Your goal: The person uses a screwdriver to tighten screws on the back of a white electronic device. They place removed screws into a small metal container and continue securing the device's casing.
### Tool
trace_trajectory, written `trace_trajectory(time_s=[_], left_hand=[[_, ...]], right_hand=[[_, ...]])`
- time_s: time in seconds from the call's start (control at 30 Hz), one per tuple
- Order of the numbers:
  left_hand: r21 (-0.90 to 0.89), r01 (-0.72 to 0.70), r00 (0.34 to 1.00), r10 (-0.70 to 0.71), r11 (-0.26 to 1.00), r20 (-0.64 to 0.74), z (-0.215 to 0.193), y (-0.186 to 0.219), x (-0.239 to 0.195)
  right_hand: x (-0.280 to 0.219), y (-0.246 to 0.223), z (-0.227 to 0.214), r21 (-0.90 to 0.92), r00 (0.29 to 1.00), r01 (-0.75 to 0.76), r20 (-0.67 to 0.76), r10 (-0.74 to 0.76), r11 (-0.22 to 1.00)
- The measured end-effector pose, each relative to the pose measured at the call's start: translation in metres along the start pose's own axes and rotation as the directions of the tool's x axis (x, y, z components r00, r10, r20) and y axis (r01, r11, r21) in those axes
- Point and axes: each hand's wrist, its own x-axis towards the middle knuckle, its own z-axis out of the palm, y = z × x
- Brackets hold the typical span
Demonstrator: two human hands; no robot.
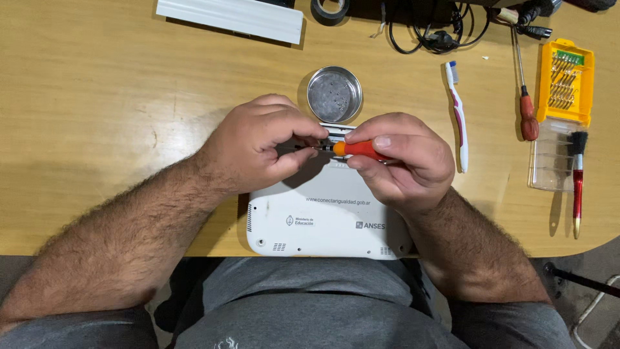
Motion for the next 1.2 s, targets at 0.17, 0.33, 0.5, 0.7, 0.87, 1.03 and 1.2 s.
trace_trajectory(time_s=[0.17,0.33,0.5,0.7,0.87,1.03,1.2], left_hand=[[0.044,-0.039,0.999,0.039,0.998,0.017,0.0,0.001,0.0],[0.078,-0.064,0.998,0.064,0.995,-0.006,0.003,0.003,0.0],[0.107,-0.087,0.996,0.085,0.99,0.021,0.001,0.003,0.0],[0.111,-0.102,0.994,0.098,0.989,0.041,0.0,0.004,0.001],[0.11,-0.131,0.989,0.122,0.985,0.08,-0.004,0.001,-0.001],[0.085,-0.17,0.981,0.161,0.982,0.107,-0.014,0.0,0.004],[0.107,-0.147,0.983,0.133,0.983,0.125,-0.015,-0.016,0.002]], right_hand=[[0.0,0.001,0.001,-0.011,1.0,0.001,-0.003,-0.001,1.0],[0.002,-0.003,0.002,-0.019,1.0,0.015,0.008,-0.015,1.0],[0.003,-0.002,0.002,-0.014,0.999,0.03,0.039,-0.03,0.999],[0.003,0.001,0.004,-0.017,0.998,0.061,0.031,-0.06,0.998],[-0.007,-0.003,-0.003,-0.043,0.996,-0.014,0.091,0.018,0.999],[-0.013,-0.003,-0.009,-0.072,0.985,-0.111,0.129,0.119,0.991],[-0.005,-0.001,-0.018,0.2,0.999,0.048,0.013,-0.051,0.979]])
